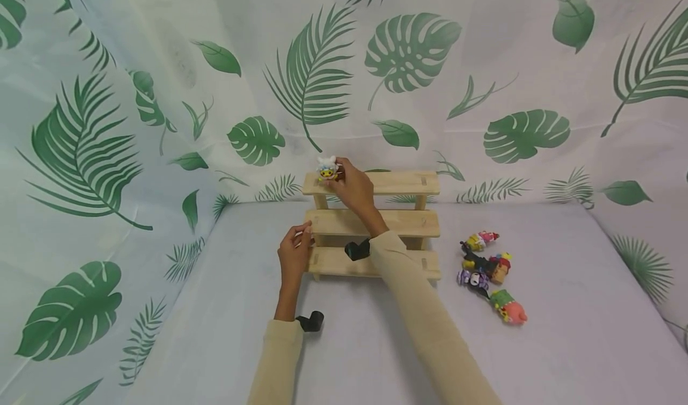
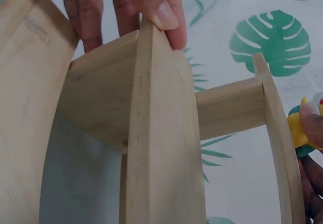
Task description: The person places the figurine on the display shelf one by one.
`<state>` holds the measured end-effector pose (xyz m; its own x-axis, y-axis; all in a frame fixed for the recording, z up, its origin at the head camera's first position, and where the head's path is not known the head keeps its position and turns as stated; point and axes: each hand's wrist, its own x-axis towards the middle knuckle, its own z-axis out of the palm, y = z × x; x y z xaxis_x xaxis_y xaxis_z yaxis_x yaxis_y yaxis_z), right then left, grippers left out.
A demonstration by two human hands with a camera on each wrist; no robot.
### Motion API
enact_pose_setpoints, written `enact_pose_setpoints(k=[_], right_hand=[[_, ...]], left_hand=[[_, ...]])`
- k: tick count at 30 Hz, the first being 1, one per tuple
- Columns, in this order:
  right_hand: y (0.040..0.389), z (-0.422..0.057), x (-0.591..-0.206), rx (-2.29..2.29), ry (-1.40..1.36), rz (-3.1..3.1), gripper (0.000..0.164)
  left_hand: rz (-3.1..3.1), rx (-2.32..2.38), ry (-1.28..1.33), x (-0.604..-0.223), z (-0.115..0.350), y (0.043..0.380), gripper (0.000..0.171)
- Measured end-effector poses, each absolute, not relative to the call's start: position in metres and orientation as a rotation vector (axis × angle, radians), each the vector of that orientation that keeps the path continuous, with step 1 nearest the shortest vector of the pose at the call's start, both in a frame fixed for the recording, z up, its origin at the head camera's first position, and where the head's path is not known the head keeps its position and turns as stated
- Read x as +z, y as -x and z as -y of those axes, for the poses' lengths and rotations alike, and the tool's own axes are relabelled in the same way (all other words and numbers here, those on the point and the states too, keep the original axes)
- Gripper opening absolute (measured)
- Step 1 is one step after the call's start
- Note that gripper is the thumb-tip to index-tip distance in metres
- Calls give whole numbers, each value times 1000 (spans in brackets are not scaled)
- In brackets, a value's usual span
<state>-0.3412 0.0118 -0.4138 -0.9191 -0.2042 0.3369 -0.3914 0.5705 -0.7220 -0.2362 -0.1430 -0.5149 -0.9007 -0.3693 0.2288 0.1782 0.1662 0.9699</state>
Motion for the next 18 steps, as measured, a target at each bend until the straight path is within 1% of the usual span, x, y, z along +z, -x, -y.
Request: enact_pose_setpoints(k=[10,18], right_hand=[[342,-9,-419,1233,-491,2541,56],[342,-9,-418,1229,-456,2550,58]], left_hand=[[2075,-1774,-239,-515,143,235,20],[2059,-1753,-200,-515,143,237,20]])
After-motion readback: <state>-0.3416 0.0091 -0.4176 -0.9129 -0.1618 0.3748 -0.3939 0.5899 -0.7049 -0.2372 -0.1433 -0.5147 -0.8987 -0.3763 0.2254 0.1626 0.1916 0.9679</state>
